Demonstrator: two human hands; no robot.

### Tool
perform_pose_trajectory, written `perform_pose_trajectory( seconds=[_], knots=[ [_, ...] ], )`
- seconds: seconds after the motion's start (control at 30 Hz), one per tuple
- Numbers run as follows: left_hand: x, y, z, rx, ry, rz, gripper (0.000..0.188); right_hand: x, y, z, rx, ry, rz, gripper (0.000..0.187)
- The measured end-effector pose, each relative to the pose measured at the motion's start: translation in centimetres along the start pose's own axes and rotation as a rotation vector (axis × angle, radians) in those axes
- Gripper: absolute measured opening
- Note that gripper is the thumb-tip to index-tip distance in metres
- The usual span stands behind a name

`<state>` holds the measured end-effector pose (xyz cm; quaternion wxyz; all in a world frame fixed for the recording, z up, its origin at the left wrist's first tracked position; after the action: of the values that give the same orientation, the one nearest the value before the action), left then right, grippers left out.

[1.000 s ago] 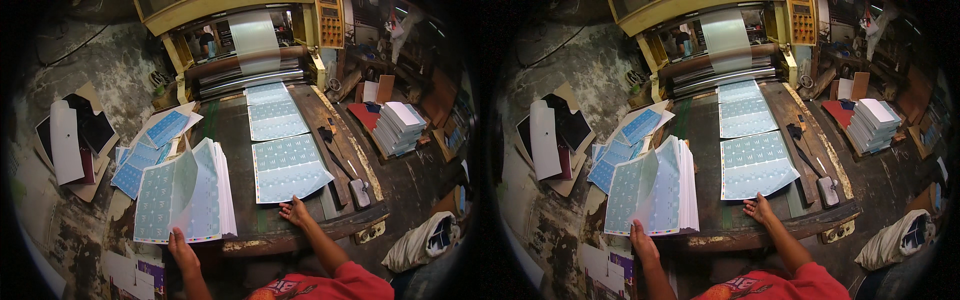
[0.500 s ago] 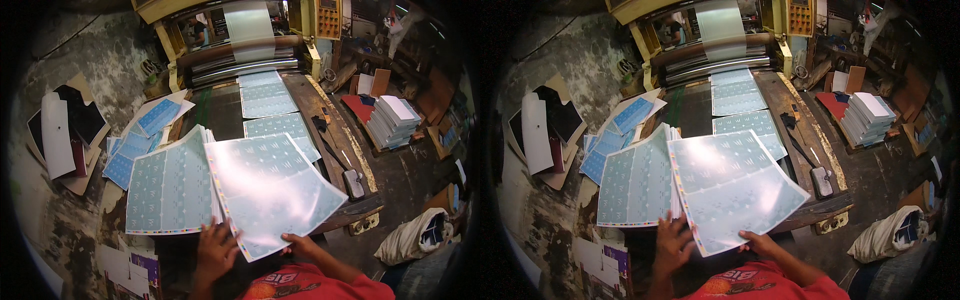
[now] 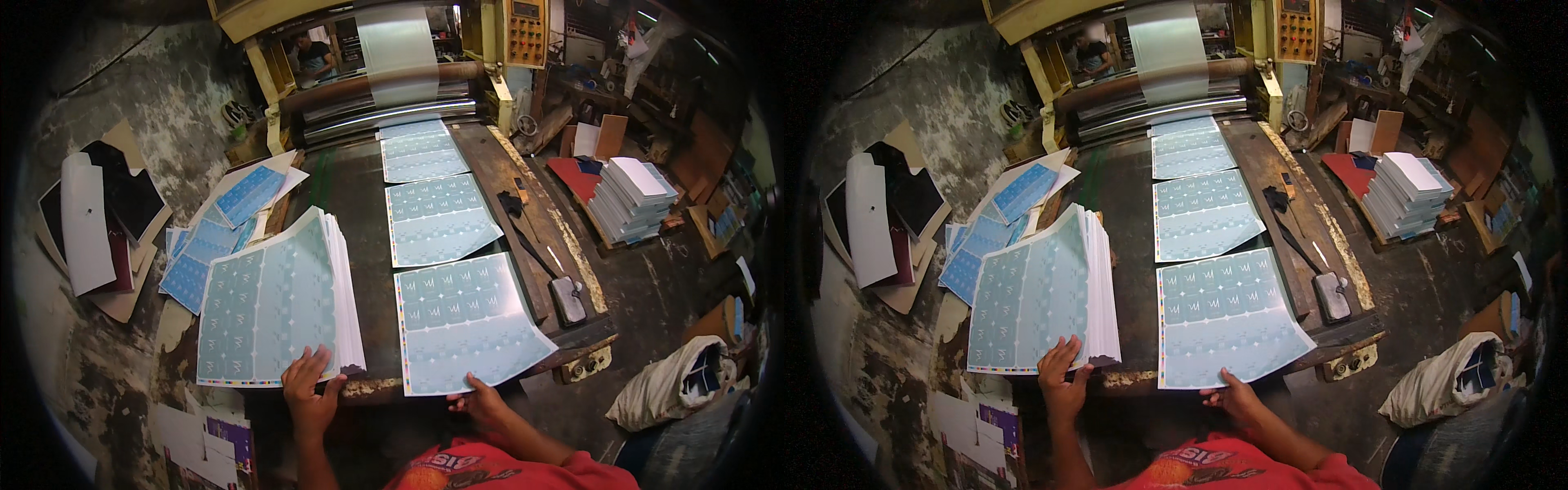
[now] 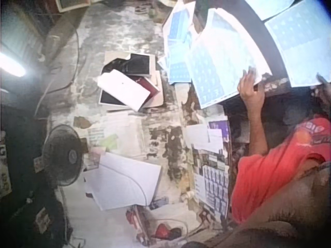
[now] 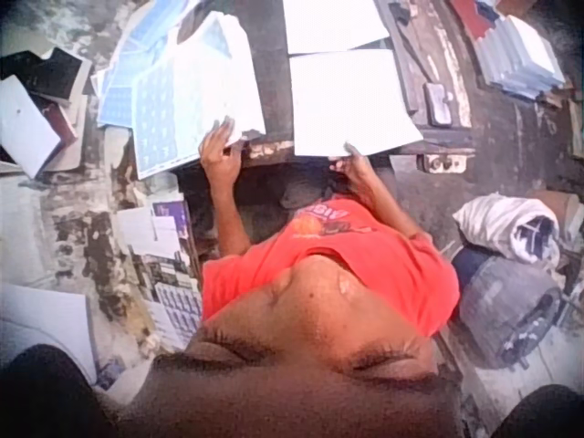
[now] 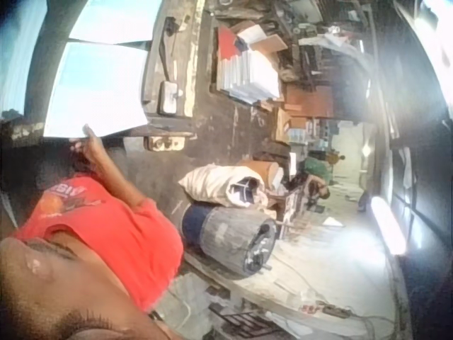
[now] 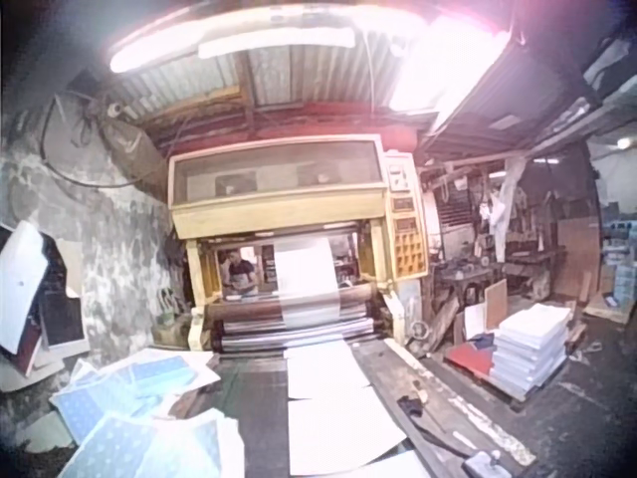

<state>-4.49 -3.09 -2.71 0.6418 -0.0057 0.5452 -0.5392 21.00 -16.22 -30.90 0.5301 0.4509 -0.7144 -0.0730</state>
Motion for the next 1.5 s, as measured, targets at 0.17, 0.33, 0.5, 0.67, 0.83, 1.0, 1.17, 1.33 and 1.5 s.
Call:
perform_pose_trajectory(
  seconds=[0.17, 0.33, 0.5, 0.67, 0.83, 1.0, 1.17, 1.33, 1.5],
  knots=[
    [-0.1, -0.2, -0.8, 0.044, -0.075, -0.022, 0.036, -2.3, 2.2, -2.8, -0.021, -0.072, 0.003, 0.051],
    [-0.1, -0.3, -0.6, 0.026, -0.126, 0.040, 0.028, -4.6, 3.5, -4.1, -0.076, -0.097, 0.043, 0.053],
    [-0.1, -0.4, -0.3, -0.003, -0.118, 0.065, 0.029, -6.4, 4.6, -5.3, -0.138, -0.139, 0.057, 0.054],
    [-0.2, -0.2, -0.5, 0.024, -0.127, 0.023, 0.026, -9.7, 5.0, -6.2, -0.187, -0.180, 0.093, 0.053],
    [0.6, -0.8, -4.5, 0.359, -0.547, 0.158, 0.025, -12.4, 5.6, -6.3, -0.236, -0.208, 0.108, 0.050],
    [0.3, -2.3, -4.1, 0.435, -0.490, 0.373, 0.029, -10.5, 5.7, -6.2, -0.244, -0.263, 0.275, 0.051],
    [0.8, -0.8, 3.6, 0.210, 0.116, -0.161, 0.031, -0.8, 12.2, -8.1, -0.011, -0.184, -0.280, 0.063],
    [2.9, 0.4, 7.8, 0.233, 0.383, -0.491, 0.050, 6.8, 12.3, -8.7, 0.262, -0.254, -0.182, 0.066],
    [0.4, 0.0, 4.7, -0.125, 0.153, -0.125, 0.055, 5.2, 5.6, -5.4, 0.203, -0.225, -0.120, 0.037]
  ],
)
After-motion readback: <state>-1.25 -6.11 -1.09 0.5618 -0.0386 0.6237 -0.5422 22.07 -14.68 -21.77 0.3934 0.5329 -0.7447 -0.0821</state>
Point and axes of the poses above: each hand's wrist, its own x-axis away from the middle knuckle, its own y-axis out of the palm, z = x × y, the point moved 7 cm from there along -x, towards the middle knuckle, and after that the axes turned 15 degrees about z, right-handed, at the moved point
